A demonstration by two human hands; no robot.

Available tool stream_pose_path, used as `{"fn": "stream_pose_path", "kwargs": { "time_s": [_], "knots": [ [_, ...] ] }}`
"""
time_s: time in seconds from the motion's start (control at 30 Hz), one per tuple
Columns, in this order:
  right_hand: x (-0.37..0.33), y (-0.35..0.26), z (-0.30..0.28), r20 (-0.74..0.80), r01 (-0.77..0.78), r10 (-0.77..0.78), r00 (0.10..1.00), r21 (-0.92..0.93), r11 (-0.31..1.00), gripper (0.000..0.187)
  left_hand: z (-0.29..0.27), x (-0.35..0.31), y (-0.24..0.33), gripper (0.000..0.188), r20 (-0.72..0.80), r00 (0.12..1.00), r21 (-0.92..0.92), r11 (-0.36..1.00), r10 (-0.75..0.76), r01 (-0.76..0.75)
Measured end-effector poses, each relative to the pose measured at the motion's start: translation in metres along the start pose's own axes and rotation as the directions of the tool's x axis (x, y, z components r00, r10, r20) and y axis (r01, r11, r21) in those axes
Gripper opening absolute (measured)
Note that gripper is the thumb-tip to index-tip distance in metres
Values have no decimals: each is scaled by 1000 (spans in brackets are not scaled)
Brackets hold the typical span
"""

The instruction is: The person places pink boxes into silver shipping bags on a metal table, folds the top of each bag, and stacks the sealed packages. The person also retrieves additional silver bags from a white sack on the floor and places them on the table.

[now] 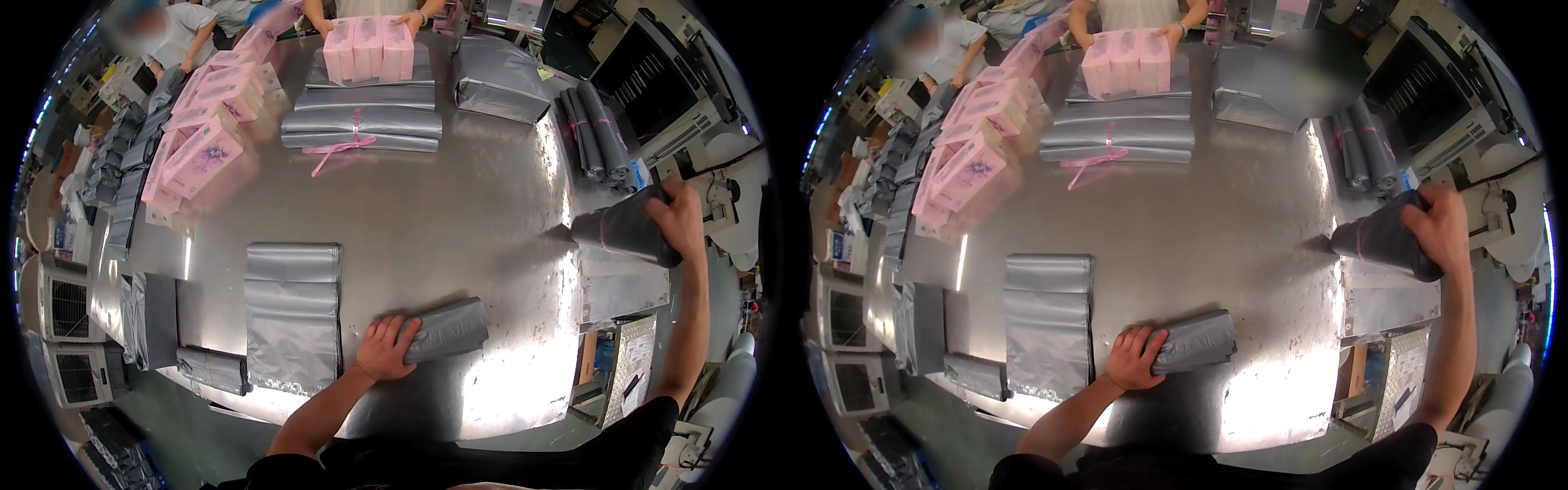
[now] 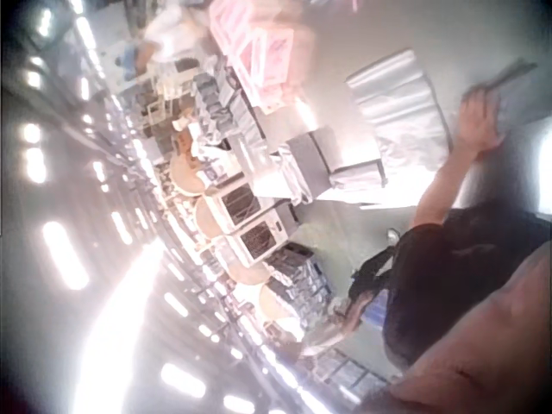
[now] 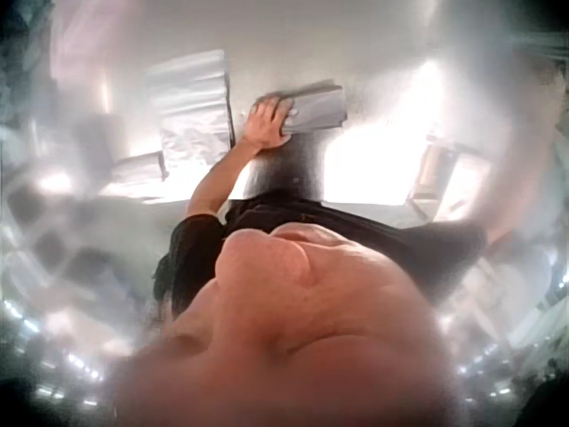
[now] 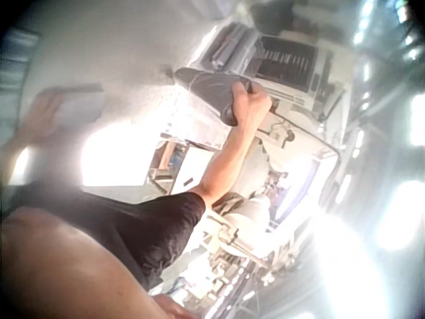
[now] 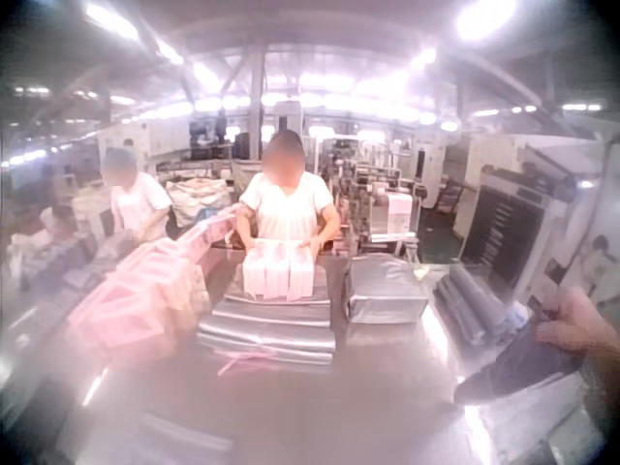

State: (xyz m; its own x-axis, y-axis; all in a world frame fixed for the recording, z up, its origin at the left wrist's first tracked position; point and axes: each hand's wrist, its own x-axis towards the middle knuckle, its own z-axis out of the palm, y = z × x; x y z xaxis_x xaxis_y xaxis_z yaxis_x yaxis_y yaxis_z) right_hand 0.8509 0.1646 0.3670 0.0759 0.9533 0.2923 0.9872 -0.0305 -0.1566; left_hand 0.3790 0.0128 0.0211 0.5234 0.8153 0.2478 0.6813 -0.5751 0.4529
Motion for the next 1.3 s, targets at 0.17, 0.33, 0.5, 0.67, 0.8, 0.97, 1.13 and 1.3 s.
{"fn": "stream_pose_path", "kwargs": {
  "time_s": [0.17, 0.33, 0.5, 0.67, 0.8, 0.97, 1.13, 1.3],
  "knots": [
    [19, -64, -65, 100, -61, 17, 995, 462, 885, 27, 0, 3, 0, 92, -30, 999, -11, 999, 39, -39],
    [49, -94, 53, -200, 488, -486, 851, 642, 591, 34, 8, -3, 6, 93, -40, 999, -1, 1000, -7, 6],
    [20, -112, 288, -229, 679, -659, 717, 442, 585, 37, 5, 10, -3, 96, 75, 997, -26, 999, 25, -23],
    [27, -67, 348, -246, 523, -483, 841, 598, 607, 38, 21, -3, 4, 90, 46, 999, 122, 992, 2, -8],
    [71, 181, 343, -376, 14, 47, 926, 159, 987, 37, 30, 17, 4, 82, -21, 992, 173, 978, 122, -117],
    [113, 350, 316, -486, -503, 387, 784, -130, 855, 82, 2, 62, 28, 28, 185, 977, 120, 984, 109, -133],
    [148, 371, 347, -201, -637, 623, 756, -3, 771, 106, 22, 73, 6, 26, 203, 973, 160, 977, 109, -143],
    [153, 355, 362, -285, -631, 599, 748, -30, 775, 86, 30, 64, -6, 26, 205, 975, 174, 978, 82, -119]
  ]
}}
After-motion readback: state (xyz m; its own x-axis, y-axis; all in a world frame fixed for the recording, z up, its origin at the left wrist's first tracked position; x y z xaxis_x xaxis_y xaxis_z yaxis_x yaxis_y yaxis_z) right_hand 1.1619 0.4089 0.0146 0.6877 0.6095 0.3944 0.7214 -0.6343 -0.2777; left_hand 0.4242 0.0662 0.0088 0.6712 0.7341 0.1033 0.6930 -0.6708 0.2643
